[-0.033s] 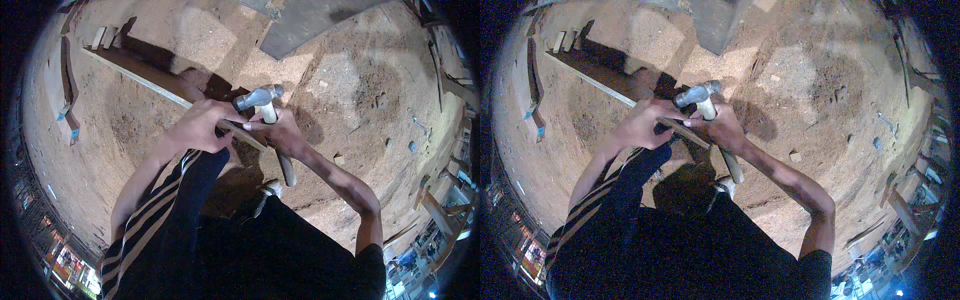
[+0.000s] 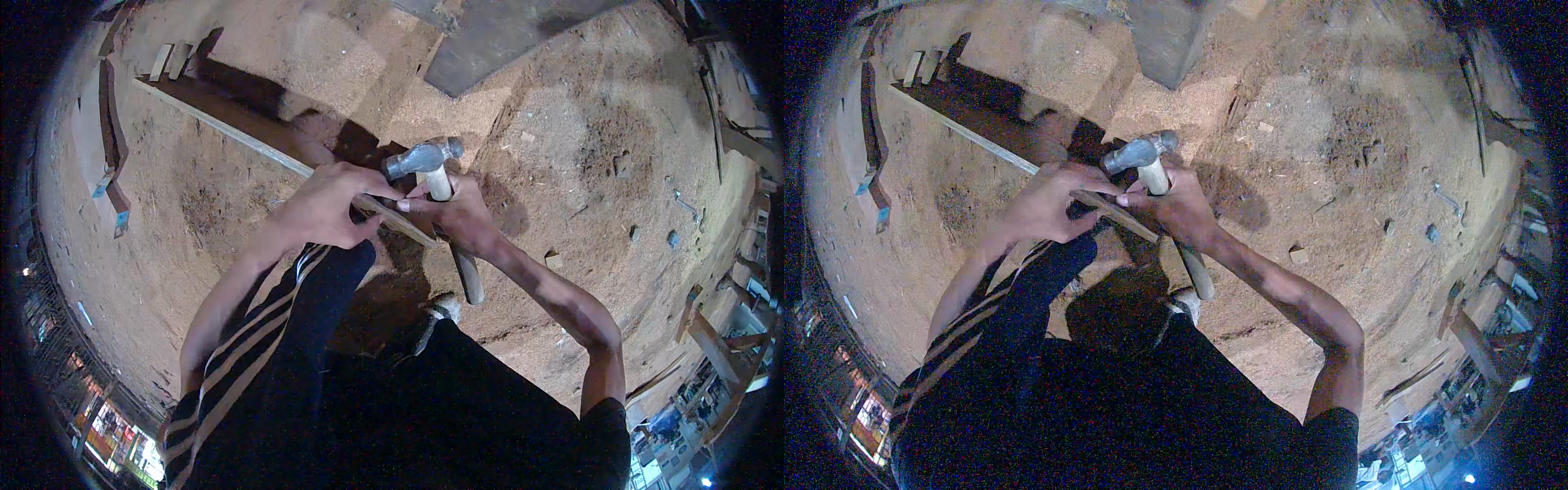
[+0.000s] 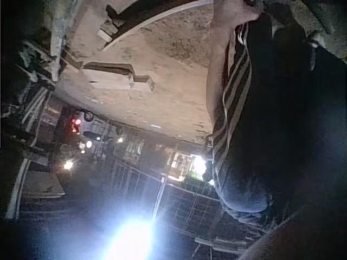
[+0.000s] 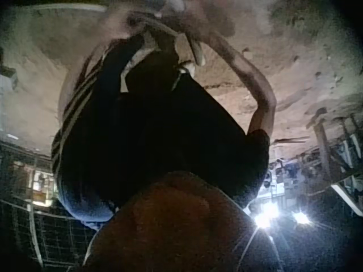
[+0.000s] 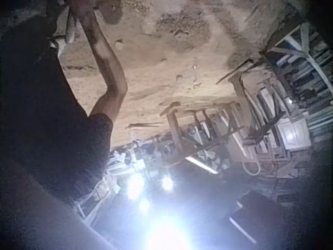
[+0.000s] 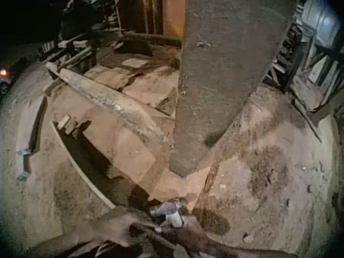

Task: The person assembles wooden pieces by positioning a smaller block against a longer plank and securing it with a nail using a hammer.

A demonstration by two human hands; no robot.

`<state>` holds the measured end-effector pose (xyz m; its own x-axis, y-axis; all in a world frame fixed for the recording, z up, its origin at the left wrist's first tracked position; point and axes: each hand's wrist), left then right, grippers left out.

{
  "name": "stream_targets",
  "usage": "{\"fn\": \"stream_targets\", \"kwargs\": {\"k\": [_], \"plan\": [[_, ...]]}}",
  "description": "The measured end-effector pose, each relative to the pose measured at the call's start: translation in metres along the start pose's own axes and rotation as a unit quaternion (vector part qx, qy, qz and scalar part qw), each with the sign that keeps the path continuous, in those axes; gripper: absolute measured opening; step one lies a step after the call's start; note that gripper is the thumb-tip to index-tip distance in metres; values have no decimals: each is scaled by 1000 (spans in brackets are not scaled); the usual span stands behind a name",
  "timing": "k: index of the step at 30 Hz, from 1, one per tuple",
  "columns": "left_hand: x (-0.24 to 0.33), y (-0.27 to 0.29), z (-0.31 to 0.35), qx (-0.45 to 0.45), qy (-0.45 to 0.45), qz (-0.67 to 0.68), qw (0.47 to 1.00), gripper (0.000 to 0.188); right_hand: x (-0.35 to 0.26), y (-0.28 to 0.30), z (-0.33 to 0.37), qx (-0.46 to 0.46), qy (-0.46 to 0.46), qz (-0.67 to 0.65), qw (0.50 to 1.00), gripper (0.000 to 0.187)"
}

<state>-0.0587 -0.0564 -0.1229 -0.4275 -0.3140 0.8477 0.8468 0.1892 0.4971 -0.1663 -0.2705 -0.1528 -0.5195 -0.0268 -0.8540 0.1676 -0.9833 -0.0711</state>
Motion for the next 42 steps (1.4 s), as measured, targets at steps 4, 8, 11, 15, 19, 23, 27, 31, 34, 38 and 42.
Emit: {"fn": "stream_targets", "kwargs": {"k": [4, 8, 11, 15, 19, 23, 27, 31, 34, 38, 42], "plan": [[6, 5, -3, -55, 77, -2, 995, 37, 10, -1, -4, 4, 41, -8, 999, 17], [5, 19, -14, -134, 135, 61, 980, 39, 3, -1, -2, 2, 0, 13, 1000, 18], [1, 24, -20, -184, 133, 60, 972, 40, -1, 0, -2, -3, -17, 1, 1000, 20], [1, 28, -25, -209, 148, 63, 965, 40, -3, 1, -1, 1, -10, 17, 1000, 22], [-14, 23, -20, -203, 145, 108, 962, 39, -5, 4, 6, 28, 4, 76, 997, 24], [-15, 24, -20, -202, 130, 71, 968, 38, -11, 19, 33, 84, 103, 143, 981, 22], [-2, 31, -29, -252, 202, 36, 946, 40, 4, 38, 52, 50, 221, 334, 915, 25], [-10, 30, -24, -230, 151, 55, 960, 42, -5, 30, 65, -9, 252, 451, 856, 42], [-17, 25, -22, -210, 135, 63, 966, 43, -7, 24, 67, -25, 254, 506, 824, 50], [-3, 33, -18, -220, 178, 54, 958, 43, -17, 21, 62, -39, 227, 484, 845, 51], [-9, 27, -32, -245, 185, 49, 950, 41, -17, 26, 63, -31, 237, 445, 863, 47]]}}
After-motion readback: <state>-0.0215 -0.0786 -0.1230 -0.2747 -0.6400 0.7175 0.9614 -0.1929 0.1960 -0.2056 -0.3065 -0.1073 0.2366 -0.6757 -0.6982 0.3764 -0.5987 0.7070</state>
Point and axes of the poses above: each hand's wrist, its own z-axis away from the middle knuckle, its own y-axis out of the back of the hand, x = y × z, and after that the axes turned 5 degrees about -x, right-handed
